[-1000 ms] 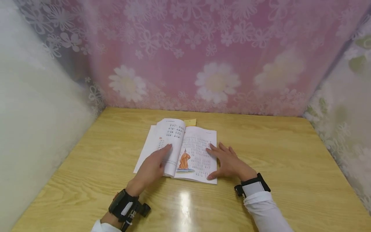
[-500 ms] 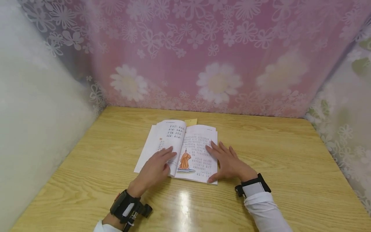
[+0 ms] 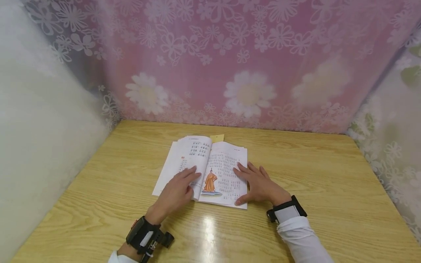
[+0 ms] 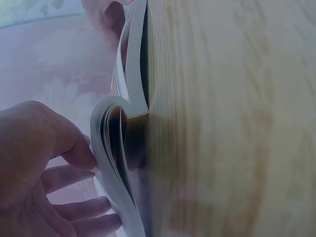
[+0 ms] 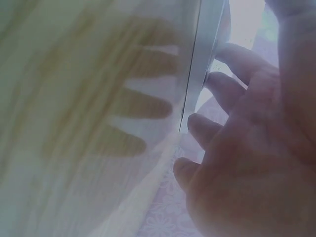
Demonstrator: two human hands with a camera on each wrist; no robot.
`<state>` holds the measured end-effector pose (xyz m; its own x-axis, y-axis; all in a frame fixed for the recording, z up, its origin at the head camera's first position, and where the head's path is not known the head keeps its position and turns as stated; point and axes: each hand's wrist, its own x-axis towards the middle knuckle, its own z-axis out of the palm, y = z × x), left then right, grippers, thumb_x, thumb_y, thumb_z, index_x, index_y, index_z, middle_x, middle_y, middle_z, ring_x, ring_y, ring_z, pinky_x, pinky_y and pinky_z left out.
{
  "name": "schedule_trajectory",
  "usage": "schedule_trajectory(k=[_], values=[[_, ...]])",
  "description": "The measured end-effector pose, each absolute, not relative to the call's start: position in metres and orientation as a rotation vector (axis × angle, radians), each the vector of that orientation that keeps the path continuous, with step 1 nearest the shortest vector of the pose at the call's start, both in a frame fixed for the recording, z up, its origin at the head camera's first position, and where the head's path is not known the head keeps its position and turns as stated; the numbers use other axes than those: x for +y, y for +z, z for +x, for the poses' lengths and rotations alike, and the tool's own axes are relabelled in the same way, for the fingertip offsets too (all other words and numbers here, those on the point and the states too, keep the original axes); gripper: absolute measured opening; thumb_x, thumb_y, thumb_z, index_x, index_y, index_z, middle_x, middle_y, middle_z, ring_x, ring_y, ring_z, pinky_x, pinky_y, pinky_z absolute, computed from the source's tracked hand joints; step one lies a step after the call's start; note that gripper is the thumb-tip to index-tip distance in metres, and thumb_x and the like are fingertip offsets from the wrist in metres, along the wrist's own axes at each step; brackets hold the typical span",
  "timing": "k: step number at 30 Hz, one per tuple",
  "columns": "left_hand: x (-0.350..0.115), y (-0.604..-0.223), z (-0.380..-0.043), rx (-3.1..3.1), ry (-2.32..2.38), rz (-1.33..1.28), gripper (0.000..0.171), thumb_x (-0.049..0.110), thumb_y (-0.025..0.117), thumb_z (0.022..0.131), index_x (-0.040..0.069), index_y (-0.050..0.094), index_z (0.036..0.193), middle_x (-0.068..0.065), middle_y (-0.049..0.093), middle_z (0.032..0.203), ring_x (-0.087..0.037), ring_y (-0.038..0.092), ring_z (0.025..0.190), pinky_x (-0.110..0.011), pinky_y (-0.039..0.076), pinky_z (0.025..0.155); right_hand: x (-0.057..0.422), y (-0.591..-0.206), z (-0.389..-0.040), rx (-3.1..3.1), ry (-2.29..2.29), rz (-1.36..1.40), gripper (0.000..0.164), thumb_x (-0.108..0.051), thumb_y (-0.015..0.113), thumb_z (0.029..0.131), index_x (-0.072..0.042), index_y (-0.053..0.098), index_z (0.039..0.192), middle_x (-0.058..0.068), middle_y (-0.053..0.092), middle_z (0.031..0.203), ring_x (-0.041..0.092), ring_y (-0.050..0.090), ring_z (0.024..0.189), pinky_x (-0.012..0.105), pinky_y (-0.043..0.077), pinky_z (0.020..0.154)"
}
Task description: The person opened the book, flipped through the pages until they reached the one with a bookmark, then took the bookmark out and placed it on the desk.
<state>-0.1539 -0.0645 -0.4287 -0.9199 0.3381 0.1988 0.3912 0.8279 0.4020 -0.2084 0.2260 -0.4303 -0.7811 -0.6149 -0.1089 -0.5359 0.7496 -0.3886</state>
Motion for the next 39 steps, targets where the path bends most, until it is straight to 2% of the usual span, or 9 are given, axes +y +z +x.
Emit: schedule_trajectory(k=[6, 9, 14, 18, 21, 25, 31, 35, 39], values=[[-0.063, -0.427, -0.153, -2.910, -0.688, -0.559, 0.046, 0.015, 0.047, 0.082, 0.016, 0.051, 0.128, -0.007, 0.041, 0.142, -0.027, 0.032, 0.130, -0.039, 0.027, 0.106, 0.225, -0.435, -0.212, 2.791, -0.450, -0.884, 0.096, -0.073, 0.057, 0.064, -0.020, 0.033, 0.140, 0.008, 0.028, 0.148, 0.041, 0.016, 0.133, 0.065, 0.006, 0.103], [-0.058, -0.425, -0.153, -2.946, -0.695, -0.527, 0.049, 0.032, 0.048, 0.082, 0.017, 0.049, 0.129, -0.009, 0.038, 0.143, -0.029, 0.031, 0.130, -0.044, 0.032, 0.102, 0.225, -0.434, -0.214, 2.841, -0.446, -0.872, 0.090, -0.073, 0.057, 0.064, -0.021, 0.040, 0.137, 0.007, 0.035, 0.145, 0.039, 0.022, 0.131, 0.063, 0.007, 0.104], [-0.044, -0.425, -0.151, -2.998, -0.587, -0.479, 0.083, 0.072, 0.048, 0.071, 0.018, 0.042, 0.134, -0.015, 0.031, 0.145, -0.040, 0.028, 0.129, -0.053, 0.038, 0.094, 0.224, -0.427, -0.213, 2.906, -0.455, -0.881, 0.086, -0.074, 0.057, 0.063, -0.019, 0.050, 0.130, 0.010, 0.044, 0.139, 0.039, 0.028, 0.129, 0.060, 0.010, 0.105], [-0.032, -0.426, -0.150, -3.015, -0.428, -0.445, 0.096, 0.082, 0.044, 0.064, 0.020, 0.038, 0.137, -0.022, 0.028, 0.145, -0.048, 0.028, 0.126, -0.058, 0.034, 0.095, 0.221, -0.419, -0.213, 2.968, -0.455, -0.891, 0.085, -0.076, 0.056, 0.061, -0.019, 0.055, 0.124, 0.011, 0.048, 0.136, 0.038, 0.028, 0.129, 0.059, 0.011, 0.106], [-0.024, -0.425, -0.150, -3.017, -0.371, -0.417, 0.088, 0.074, 0.048, 0.069, 0.018, 0.038, 0.137, -0.024, 0.029, 0.143, -0.051, 0.027, 0.124, -0.063, 0.033, 0.092, 0.217, -0.412, -0.211, 3.032, -0.476, -0.921, 0.083, -0.077, 0.056, 0.061, -0.020, 0.057, 0.121, 0.011, 0.049, 0.134, 0.037, 0.027, 0.130, 0.059, 0.012, 0.106], [-0.023, -0.428, -0.149, -3.004, -0.356, -0.366, 0.068, 0.049, 0.055, 0.077, 0.014, 0.041, 0.133, -0.024, 0.032, 0.141, -0.050, 0.030, 0.123, -0.062, 0.034, 0.092, 0.212, -0.407, -0.209, 3.094, -0.544, -0.985, 0.083, -0.075, 0.058, 0.061, -0.020, 0.055, 0.124, 0.013, 0.045, 0.137, 0.037, 0.026, 0.130, 0.060, 0.012, 0.105], [-0.032, -0.427, -0.148, -2.952, -0.563, -0.343, 0.062, 0.021, 0.053, 0.074, 0.011, 0.040, 0.134, -0.019, 0.038, 0.140, -0.041, 0.031, 0.127, -0.055, 0.031, 0.099, 0.210, -0.406, -0.207, 3.138, -0.649, -1.005, 0.101, -0.072, 0.062, 0.060, -0.024, 0.030, 0.142, 0.015, 0.024, 0.149, 0.038, 0.024, 0.131, 0.062, 0.012, 0.103], [-0.036, -0.425, -0.147, -2.892, -0.711, -0.314, 0.067, 0.016, 0.050, 0.074, 0.012, 0.033, 0.139, -0.012, 0.043, 0.137, -0.029, 0.037, 0.126, -0.047, 0.037, 0.097, 0.212, -0.408, -0.206, 3.128, -0.685, -0.973, 0.104, -0.073, 0.061, 0.060, -0.025, 0.023, 0.144, 0.015, 0.022, 0.149, 0.035, 0.025, 0.131, 0.062, 0.015, 0.102], [-0.040, -0.424, -0.147, -2.808, -0.804, -0.251, 0.067, 0.019, 0.050, 0.080, 0.010, 0.026, 0.142, -0.011, 0.052, 0.125, -0.023, 0.052, 0.106, -0.041, 0.047, 0.080, 0.214, -0.409, -0.205, 3.100, -0.686, -0.929, 0.102, -0.074, 0.058, 0.061, -0.021, 0.026, 0.143, 0.018, 0.026, 0.147, 0.033, 0.026, 0.131, 0.060, 0.018, 0.103]])
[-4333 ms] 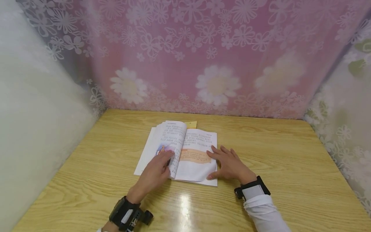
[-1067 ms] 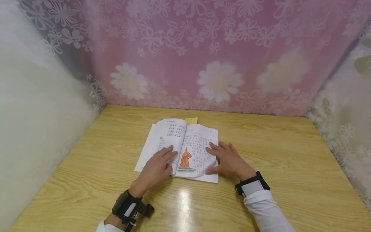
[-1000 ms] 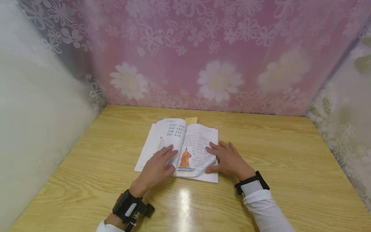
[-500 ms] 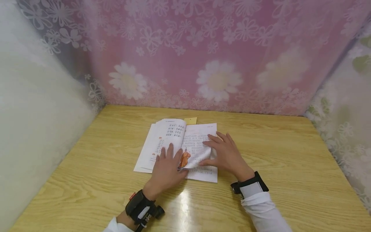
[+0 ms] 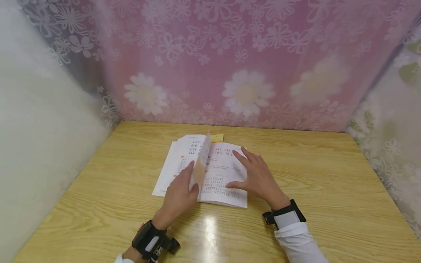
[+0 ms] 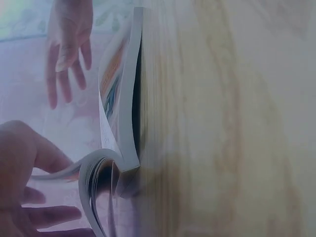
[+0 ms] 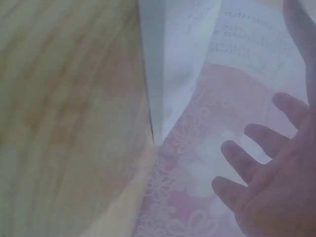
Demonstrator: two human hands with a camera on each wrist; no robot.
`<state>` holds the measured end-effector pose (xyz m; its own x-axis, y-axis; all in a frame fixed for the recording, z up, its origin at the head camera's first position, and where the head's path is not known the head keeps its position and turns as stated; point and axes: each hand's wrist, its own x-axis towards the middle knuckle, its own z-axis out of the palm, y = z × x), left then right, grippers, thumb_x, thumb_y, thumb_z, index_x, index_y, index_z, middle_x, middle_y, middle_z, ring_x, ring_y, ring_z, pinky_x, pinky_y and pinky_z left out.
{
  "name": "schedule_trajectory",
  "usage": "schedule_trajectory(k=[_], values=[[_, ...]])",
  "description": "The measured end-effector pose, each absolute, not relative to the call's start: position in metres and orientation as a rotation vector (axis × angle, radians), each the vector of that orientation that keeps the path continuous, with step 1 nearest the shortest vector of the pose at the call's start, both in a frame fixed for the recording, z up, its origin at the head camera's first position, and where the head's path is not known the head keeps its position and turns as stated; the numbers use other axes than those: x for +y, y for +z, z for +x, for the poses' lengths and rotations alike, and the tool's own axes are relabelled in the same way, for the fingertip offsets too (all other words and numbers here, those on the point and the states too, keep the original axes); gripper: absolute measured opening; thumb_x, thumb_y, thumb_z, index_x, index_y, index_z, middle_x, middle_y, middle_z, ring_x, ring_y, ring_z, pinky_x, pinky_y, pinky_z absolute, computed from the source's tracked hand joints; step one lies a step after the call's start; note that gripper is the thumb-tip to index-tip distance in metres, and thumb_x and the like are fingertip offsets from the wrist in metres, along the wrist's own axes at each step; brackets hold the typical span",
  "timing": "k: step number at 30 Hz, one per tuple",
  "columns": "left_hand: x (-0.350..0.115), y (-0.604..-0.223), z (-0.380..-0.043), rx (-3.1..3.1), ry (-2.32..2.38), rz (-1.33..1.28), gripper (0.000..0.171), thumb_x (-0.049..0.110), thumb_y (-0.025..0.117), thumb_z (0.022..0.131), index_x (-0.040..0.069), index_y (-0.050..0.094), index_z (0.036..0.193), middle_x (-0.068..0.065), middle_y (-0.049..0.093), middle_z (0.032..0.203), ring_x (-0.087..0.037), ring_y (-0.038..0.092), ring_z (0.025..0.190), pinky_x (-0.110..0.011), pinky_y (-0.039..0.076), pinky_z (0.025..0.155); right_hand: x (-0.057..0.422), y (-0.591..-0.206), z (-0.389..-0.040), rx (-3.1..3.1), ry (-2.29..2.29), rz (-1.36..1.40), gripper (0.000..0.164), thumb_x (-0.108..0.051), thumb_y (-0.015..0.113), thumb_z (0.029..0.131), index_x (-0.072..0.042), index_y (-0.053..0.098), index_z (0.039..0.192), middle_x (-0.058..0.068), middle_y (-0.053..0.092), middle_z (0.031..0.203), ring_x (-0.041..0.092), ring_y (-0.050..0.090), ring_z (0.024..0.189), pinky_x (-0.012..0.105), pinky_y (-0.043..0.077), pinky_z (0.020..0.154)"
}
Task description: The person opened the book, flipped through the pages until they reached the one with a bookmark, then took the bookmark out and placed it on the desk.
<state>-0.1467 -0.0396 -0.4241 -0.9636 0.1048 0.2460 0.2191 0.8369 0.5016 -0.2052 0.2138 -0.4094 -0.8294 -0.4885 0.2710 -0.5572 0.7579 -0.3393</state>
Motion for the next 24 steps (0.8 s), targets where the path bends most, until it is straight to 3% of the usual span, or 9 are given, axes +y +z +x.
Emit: schedule_trajectory(k=[3, 5, 11, 13, 17, 24], values=[[-0.043, -0.425, -0.147, -2.740, -0.844, -0.212, 0.071, 0.017, 0.049, 0.080, 0.009, 0.019, 0.144, -0.014, 0.053, 0.122, -0.023, 0.055, 0.096, -0.040, 0.048, 0.069, 0.216, -0.412, -0.205, -2.824, 0.636, 0.819, 0.101, -0.074, 0.058, 0.062, -0.020, 0.030, 0.142, 0.018, 0.027, 0.147, 0.034, 0.026, 0.131, 0.058, 0.020, 0.103], [-0.046, -0.425, -0.149, -2.703, -0.843, -0.197, 0.076, 0.013, 0.051, 0.079, 0.009, 0.013, 0.145, -0.016, 0.049, 0.127, -0.024, 0.055, 0.097, -0.039, 0.048, 0.069, 0.217, -0.414, -0.204, -2.848, 0.638, 0.817, 0.101, -0.075, 0.058, 0.061, -0.019, 0.031, 0.141, 0.018, 0.026, 0.148, 0.035, 0.026, 0.131, 0.057, 0.021, 0.103], [-0.056, -0.429, -0.152, -2.634, -0.845, -0.147, 0.092, 0.005, 0.059, 0.075, 0.009, -0.001, 0.145, -0.022, 0.025, 0.145, -0.031, 0.037, 0.124, -0.043, 0.042, 0.092, 0.224, -0.422, -0.204, -2.915, 0.626, 0.824, 0.101, -0.075, 0.057, 0.061, -0.017, 0.034, 0.140, 0.019, 0.022, 0.149, 0.039, 0.025, 0.130, 0.057, 0.024, 0.102], [-0.058, -0.430, -0.152, -2.625, -0.814, -0.120, 0.094, 0.005, 0.061, 0.074, 0.010, 0.000, 0.146, -0.023, 0.018, 0.147, -0.033, 0.031, 0.127, -0.045, 0.044, 0.089, 0.226, -0.424, -0.203, -2.933, 0.646, 0.818, 0.100, -0.074, 0.059, 0.060, -0.018, 0.035, 0.140, 0.018, 0.021, 0.149, 0.039, 0.024, 0.130, 0.057, 0.025, 0.101], [-0.060, -0.432, -0.153, -2.614, -0.640, -0.091, 0.094, 0.009, 0.067, 0.070, 0.007, 0.011, 0.145, -0.027, 0.019, 0.145, -0.041, 0.030, 0.127, -0.051, 0.044, 0.086, 0.228, -0.426, -0.201, -2.969, 0.685, 0.824, 0.101, -0.072, 0.063, 0.058, -0.021, 0.033, 0.140, 0.017, 0.018, 0.150, 0.040, 0.022, 0.131, 0.059, 0.023, 0.101], [-0.061, -0.430, -0.154, -2.658, -0.486, -0.119, 0.082, 0.007, 0.066, 0.070, 0.016, 0.028, 0.142, -0.023, 0.034, 0.141, -0.045, 0.022, 0.130, -0.068, 0.018, 0.098, 0.231, -0.428, -0.202, -3.062, 0.616, 0.916, 0.108, -0.076, 0.061, 0.055, -0.021, 0.028, 0.143, 0.018, 0.014, 0.151, 0.038, 0.015, 0.134, 0.064, 0.010, 0.103]])
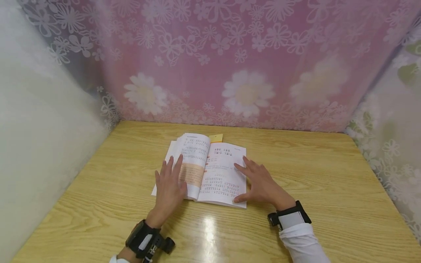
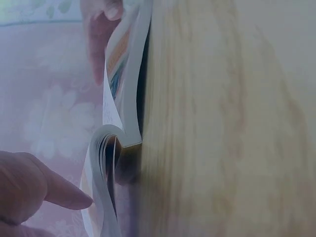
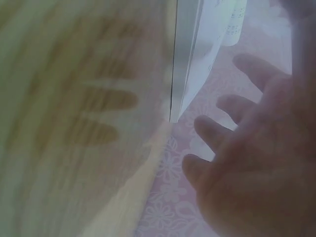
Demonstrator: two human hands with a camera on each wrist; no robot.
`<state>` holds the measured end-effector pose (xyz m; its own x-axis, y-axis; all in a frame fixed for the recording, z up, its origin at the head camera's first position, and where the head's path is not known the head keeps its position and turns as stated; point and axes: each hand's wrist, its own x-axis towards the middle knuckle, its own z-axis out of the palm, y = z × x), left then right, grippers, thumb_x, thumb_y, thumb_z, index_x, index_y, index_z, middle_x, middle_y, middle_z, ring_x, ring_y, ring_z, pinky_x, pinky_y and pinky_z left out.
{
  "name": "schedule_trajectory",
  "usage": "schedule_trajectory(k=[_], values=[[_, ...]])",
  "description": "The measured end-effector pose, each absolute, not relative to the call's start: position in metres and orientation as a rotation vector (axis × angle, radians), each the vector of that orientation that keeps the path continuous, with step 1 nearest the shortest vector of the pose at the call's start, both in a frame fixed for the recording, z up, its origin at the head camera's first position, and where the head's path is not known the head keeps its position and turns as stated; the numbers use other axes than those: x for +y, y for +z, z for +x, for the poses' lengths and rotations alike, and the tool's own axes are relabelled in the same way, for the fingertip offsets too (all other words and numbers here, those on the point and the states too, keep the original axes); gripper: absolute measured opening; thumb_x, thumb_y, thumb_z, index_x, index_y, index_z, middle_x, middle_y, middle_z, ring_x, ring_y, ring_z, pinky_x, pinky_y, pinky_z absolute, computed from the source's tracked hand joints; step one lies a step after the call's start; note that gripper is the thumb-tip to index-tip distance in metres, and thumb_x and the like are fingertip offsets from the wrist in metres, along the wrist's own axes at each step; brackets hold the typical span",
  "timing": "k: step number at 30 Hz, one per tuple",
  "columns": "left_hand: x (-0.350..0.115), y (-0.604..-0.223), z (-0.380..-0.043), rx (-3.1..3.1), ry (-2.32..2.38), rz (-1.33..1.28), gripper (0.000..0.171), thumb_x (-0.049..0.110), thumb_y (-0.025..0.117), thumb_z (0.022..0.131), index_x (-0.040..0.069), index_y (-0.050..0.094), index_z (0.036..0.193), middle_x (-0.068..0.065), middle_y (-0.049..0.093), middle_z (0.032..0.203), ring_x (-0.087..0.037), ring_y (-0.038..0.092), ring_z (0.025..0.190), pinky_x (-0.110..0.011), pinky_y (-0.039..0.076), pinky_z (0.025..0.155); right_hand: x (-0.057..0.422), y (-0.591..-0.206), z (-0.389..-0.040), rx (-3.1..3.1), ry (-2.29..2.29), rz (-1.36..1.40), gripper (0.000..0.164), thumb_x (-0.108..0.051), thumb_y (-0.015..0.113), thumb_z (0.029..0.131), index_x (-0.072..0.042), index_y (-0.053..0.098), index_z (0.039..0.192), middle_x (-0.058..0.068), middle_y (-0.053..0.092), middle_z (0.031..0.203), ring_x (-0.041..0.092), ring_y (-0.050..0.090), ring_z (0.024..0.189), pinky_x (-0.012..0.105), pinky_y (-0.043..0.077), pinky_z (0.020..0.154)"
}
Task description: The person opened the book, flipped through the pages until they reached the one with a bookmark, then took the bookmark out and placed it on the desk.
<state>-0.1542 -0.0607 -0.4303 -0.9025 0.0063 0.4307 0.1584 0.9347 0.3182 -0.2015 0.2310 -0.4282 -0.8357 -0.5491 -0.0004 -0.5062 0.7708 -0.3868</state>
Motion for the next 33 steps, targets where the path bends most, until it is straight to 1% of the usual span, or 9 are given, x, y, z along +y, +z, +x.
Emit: schedule_trajectory(k=[3, 5, 8, 12, 16, 23, 27, 29, 33], values=[[-0.061, -0.430, -0.154, -2.674, -0.483, -0.162, 0.073, 0.004, 0.063, 0.072, 0.018, 0.036, 0.139, -0.020, 0.039, 0.140, -0.043, 0.017, 0.133, -0.067, 0.007, 0.101, 0.231, -0.428, -0.202, 2.829, -0.535, -0.882, 0.111, -0.077, 0.061, 0.054, -0.021, 0.027, 0.143, 0.019, 0.015, 0.151, 0.041, 0.015, 0.133, 0.066, 0.010, 0.101], [-0.061, -0.431, -0.155, -2.679, -0.459, -0.189, 0.065, 0.004, 0.061, 0.075, 0.017, 0.041, 0.136, -0.019, 0.041, 0.139, -0.040, 0.016, 0.134, -0.064, 0.005, 0.104, 0.231, -0.428, -0.202, 2.815, -0.526, -0.893, 0.112, -0.077, 0.061, 0.053, -0.020, 0.026, 0.144, 0.019, 0.015, 0.150, 0.043, 0.015, 0.133, 0.067, 0.011, 0.101], [-0.061, -0.431, -0.155, -2.676, -0.544, -0.263, 0.055, 0.002, 0.054, 0.080, 0.013, 0.044, 0.134, -0.017, 0.044, 0.137, -0.033, 0.024, 0.133, -0.057, 0.012, 0.107, 0.231, -0.428, -0.203, 2.797, -0.529, -0.897, 0.113, -0.076, 0.063, 0.053, -0.020, 0.025, 0.144, 0.020, 0.015, 0.150, 0.043, 0.014, 0.133, 0.067, 0.011, 0.101], [-0.060, -0.433, -0.156, -2.719, -0.719, -0.364, 0.055, 0.001, 0.046, 0.086, 0.011, 0.034, 0.139, -0.012, 0.045, 0.138, -0.022, 0.037, 0.127, -0.043, 0.030, 0.104, 0.230, -0.428, -0.204, 2.786, -0.522, -0.901, 0.114, -0.072, 0.066, 0.053, -0.018, 0.024, 0.144, 0.019, 0.015, 0.151, 0.042, 0.013, 0.134, 0.066, 0.009, 0.101], [-0.059, -0.433, -0.154, -2.792, -0.765, -0.424, 0.052, 0.003, 0.044, 0.089, 0.013, 0.035, 0.139, -0.006, 0.046, 0.138, -0.018, 0.039, 0.125, -0.035, 0.033, 0.102, 0.229, -0.429, -0.203, 2.771, -0.517, -0.897, 0.113, -0.069, 0.067, 0.055, -0.015, 0.025, 0.143, 0.017, 0.020, 0.150, 0.041, 0.011, 0.134, 0.066, 0.004, 0.102], [-0.057, -0.431, -0.152, -2.828, -0.737, -0.470, 0.042, 0.011, 0.046, 0.087, 0.012, 0.050, 0.128, -0.010, 0.050, 0.133, -0.023, 0.042, 0.123, -0.039, 0.037, 0.099, 0.228, -0.431, -0.203, 2.753, -0.524, -0.857, 0.109, -0.069, 0.067, 0.055, -0.014, 0.029, 0.142, 0.014, 0.027, 0.148, 0.041, 0.012, 0.134, 0.064, 0.001, 0.103], [-0.054, -0.429, -0.150, -2.877, -0.725, -0.473, 0.048, 0.028, 0.049, 0.086, 0.013, 0.046, 0.132, -0.013, 0.044, 0.137, -0.026, 0.039, 0.125, -0.043, 0.038, 0.097, 0.227, -0.430, -0.202, 2.757, -0.523, -0.855, 0.106, -0.070, 0.066, 0.056, -0.016, 0.032, 0.141, 0.013, 0.029, 0.148, 0.040, 0.013, 0.134, 0.065, 0.001, 0.102], [-0.053, -0.428, -0.149, -2.923, -0.711, -0.485, 0.059, 0.042, 0.052, 0.083, 0.016, 0.041, 0.135, -0.015, 0.039, 0.141, -0.029, 0.035, 0.127, -0.046, 0.038, 0.096, 0.227, -0.430, -0.202, 2.759, -0.519, -0.858, 0.105, -0.071, 0.065, 0.056, -0.016, 0.033, 0.141, 0.013, 0.029, 0.147, 0.041, 0.013, 0.134, 0.065, 0.001, 0.102], [-0.050, -0.428, -0.149, -2.987, -0.656, -0.515, 0.086, 0.063, 0.060, 0.071, 0.021, 0.033, 0.140, -0.017, 0.031, 0.145, -0.035, 0.030, 0.129, -0.050, 0.038, 0.094, 0.227, -0.430, -0.203, 2.764, -0.499, -0.890, 0.108, -0.072, 0.064, 0.057, -0.017, 0.028, 0.142, 0.013, 0.025, 0.149, 0.041, 0.013, 0.134, 0.065, 0.002, 0.102]])
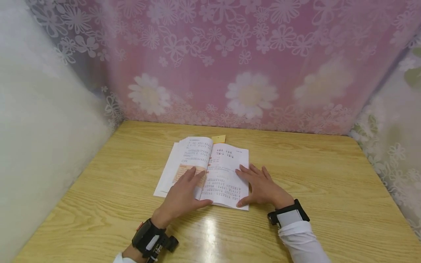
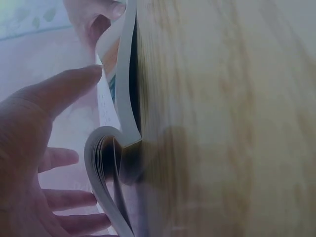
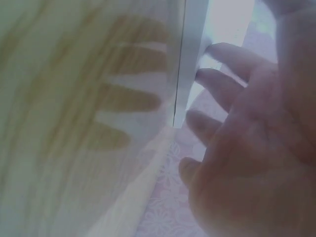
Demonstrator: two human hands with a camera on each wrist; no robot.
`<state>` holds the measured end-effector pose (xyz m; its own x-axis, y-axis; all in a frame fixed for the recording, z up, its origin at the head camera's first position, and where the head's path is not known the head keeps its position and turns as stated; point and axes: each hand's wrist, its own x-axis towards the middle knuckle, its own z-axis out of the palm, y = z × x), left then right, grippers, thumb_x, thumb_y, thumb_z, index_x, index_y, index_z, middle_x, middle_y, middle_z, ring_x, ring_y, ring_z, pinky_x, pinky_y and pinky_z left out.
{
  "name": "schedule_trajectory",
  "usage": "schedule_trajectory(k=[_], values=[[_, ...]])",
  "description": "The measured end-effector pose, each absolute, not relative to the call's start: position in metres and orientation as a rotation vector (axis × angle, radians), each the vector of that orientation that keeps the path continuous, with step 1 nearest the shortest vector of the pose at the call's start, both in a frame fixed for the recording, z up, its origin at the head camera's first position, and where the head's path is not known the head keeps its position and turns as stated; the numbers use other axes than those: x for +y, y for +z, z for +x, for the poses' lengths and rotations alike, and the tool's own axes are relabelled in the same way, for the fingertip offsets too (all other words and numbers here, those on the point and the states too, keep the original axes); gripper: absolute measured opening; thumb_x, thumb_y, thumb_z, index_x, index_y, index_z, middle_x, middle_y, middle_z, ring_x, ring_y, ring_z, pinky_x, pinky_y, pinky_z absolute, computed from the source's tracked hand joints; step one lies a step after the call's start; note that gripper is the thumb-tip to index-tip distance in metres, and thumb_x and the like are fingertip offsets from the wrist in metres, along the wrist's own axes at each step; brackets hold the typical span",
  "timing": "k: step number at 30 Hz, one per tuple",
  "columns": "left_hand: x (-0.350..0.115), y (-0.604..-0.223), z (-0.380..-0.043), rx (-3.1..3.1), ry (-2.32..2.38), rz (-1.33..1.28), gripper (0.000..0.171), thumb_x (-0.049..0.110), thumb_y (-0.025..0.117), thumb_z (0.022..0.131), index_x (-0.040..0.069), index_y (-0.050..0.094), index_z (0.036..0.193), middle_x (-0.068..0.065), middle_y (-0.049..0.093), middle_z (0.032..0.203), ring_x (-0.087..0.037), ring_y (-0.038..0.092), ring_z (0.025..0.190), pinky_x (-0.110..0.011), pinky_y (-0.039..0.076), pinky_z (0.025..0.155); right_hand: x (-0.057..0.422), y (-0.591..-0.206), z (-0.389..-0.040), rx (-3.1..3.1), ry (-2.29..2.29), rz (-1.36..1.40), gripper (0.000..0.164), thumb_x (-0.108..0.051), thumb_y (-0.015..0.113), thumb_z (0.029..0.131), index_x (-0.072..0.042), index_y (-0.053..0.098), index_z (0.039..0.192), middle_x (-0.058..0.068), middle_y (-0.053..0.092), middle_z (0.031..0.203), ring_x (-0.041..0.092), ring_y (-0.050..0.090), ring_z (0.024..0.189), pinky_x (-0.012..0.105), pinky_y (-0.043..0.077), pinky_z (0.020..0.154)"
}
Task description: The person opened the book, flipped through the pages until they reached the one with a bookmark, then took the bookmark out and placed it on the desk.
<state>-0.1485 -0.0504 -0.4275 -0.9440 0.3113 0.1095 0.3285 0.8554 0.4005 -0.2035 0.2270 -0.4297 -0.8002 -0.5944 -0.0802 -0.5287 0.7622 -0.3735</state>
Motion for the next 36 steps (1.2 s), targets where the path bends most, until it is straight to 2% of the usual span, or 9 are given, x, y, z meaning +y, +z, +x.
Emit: schedule_trajectory(k=[3, 7, 16, 23, 27, 30, 36], values=[[-0.050, -0.429, -0.149, -2.990, -0.614, -0.529, 0.092, 0.066, 0.062, 0.066, 0.020, 0.032, 0.141, -0.018, 0.030, 0.145, -0.036, 0.031, 0.128, -0.049, 0.039, 0.094, 0.226, -0.429, -0.206, 2.759, -0.498, -0.932, 0.114, -0.073, 0.064, 0.055, -0.016, 0.022, 0.144, 0.014, 0.019, 0.151, 0.041, 0.009, 0.135, 0.066, 0.003, 0.102], [-0.050, -0.429, -0.149, -2.992, -0.578, -0.542, 0.093, 0.067, 0.062, 0.066, 0.020, 0.032, 0.140, -0.018, 0.031, 0.145, -0.036, 0.030, 0.129, -0.049, 0.039, 0.094, 0.223, -0.429, -0.208, 2.729, -0.505, -0.952, 0.119, -0.074, 0.064, 0.052, -0.017, 0.018, 0.145, 0.015, 0.014, 0.152, 0.040, 0.006, 0.136, 0.066, 0.004, 0.102], [-0.050, -0.427, -0.149, -3.010, -0.568, -0.545, 0.094, 0.066, 0.062, 0.066, 0.020, 0.031, 0.141, -0.018, 0.030, 0.145, -0.036, 0.030, 0.129, -0.048, 0.037, 0.096, 0.221, -0.431, -0.212, 2.760, -0.526, -0.899, 0.104, -0.071, 0.063, 0.060, -0.019, 0.027, 0.143, 0.008, 0.027, 0.149, 0.037, 0.009, 0.136, 0.062, -0.001, 0.104], [-0.048, -0.428, -0.149, -2.995, -0.558, -0.530, 0.092, 0.069, 0.059, 0.067, 0.021, 0.031, 0.141, -0.019, 0.031, 0.144, -0.037, 0.031, 0.128, -0.049, 0.038, 0.095, 0.215, -0.430, -0.213, 2.864, -0.530, -0.927, 0.104, -0.076, 0.058, 0.059, -0.020, 0.031, 0.142, 0.007, 0.030, 0.148, 0.037, 0.014, 0.135, 0.062, 0.000, 0.104], [-0.046, -0.428, -0.149, -2.987, -0.551, -0.511, 0.086, 0.062, 0.060, 0.069, 0.020, 0.033, 0.139, -0.019, 0.033, 0.142, -0.038, 0.033, 0.127, -0.050, 0.039, 0.094, 0.213, -0.429, -0.213, 2.908, -0.531, -0.966, 0.104, -0.077, 0.057, 0.059, -0.022, 0.027, 0.143, 0.007, 0.025, 0.150, 0.034, 0.012, 0.136, 0.062, 0.000, 0.104], [-0.047, -0.426, -0.148, -2.989, -0.562, -0.495, 0.081, 0.052, 0.061, 0.072, 0.018, 0.032, 0.140, -0.018, 0.034, 0.142, -0.036, 0.033, 0.127, -0.049, 0.039, 0.094, 0.214, -0.427, -0.213, 2.949, -0.562, -0.984, 0.106, -0.077, 0.058, 0.058, -0.024, 0.025, 0.144, 0.008, 0.019, 0.152, 0.035, 0.008, 0.136, 0.064, 0.001, 0.103], [-0.052, -0.424, -0.148, -2.958, -0.656, -0.498, 0.085, 0.037, 0.059, 0.076, 0.015, 0.014, 0.146, -0.012, 0.033, 0.145, -0.028, 0.031, 0.130, -0.043, 0.035, 0.100, 0.215, -0.424, -0.215, 3.015, -0.637, -0.976, 0.116, -0.076, 0.062, 0.054, -0.024, 0.014, 0.146, 0.015, 0.011, 0.152, 0.041, 0.011, 0.134, 0.067, 0.005, 0.101]])
